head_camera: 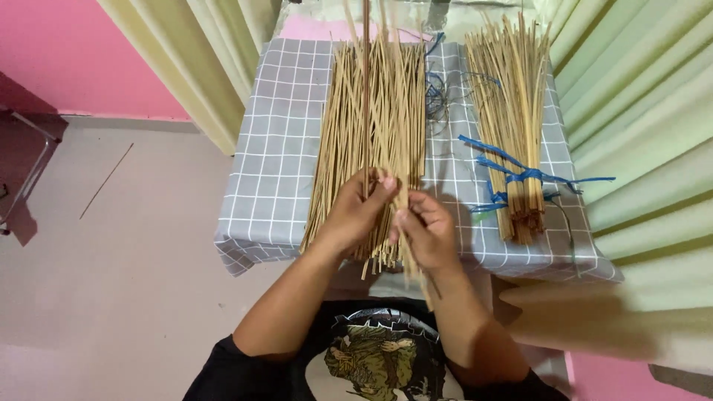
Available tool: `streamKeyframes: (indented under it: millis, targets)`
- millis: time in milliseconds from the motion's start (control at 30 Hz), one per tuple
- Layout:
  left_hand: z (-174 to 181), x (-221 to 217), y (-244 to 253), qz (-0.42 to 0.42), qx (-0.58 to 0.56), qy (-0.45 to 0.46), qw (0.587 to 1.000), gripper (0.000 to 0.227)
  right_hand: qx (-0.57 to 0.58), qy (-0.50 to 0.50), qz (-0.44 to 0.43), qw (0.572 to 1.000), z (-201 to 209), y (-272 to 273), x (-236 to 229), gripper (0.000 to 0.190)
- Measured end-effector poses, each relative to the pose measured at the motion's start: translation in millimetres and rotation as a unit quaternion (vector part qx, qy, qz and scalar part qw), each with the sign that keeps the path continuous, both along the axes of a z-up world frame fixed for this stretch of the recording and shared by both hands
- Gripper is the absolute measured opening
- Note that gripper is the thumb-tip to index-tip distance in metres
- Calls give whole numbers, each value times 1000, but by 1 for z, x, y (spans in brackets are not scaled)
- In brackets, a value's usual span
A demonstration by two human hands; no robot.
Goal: Gathering and tying thin wooden sticks into bundles using plastic string to create brooms.
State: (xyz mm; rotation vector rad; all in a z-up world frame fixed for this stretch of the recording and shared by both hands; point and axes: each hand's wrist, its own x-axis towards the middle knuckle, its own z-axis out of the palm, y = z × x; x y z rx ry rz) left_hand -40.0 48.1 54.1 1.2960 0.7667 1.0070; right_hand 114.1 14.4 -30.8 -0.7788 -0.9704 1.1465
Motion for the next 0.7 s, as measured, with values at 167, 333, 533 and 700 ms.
streamKeyframes:
  millis: [167,333,533,700]
  targets:
    - [-24,5,1,61,-4,-129,990,28,18,-74,-97,992,35,-26,-34,28]
    - [-8,11,-26,108,-6,-155,982,25,26,-105,-124,986,21,-19,-33,22]
    - [-30,12,-18,144,91,-96,981,28,-1,-94,-87,992,14,-23,-43,17]
    - [-34,-6,-11,211,116,-96,966,13,123,-293,-45,947,52,-33,-46,18]
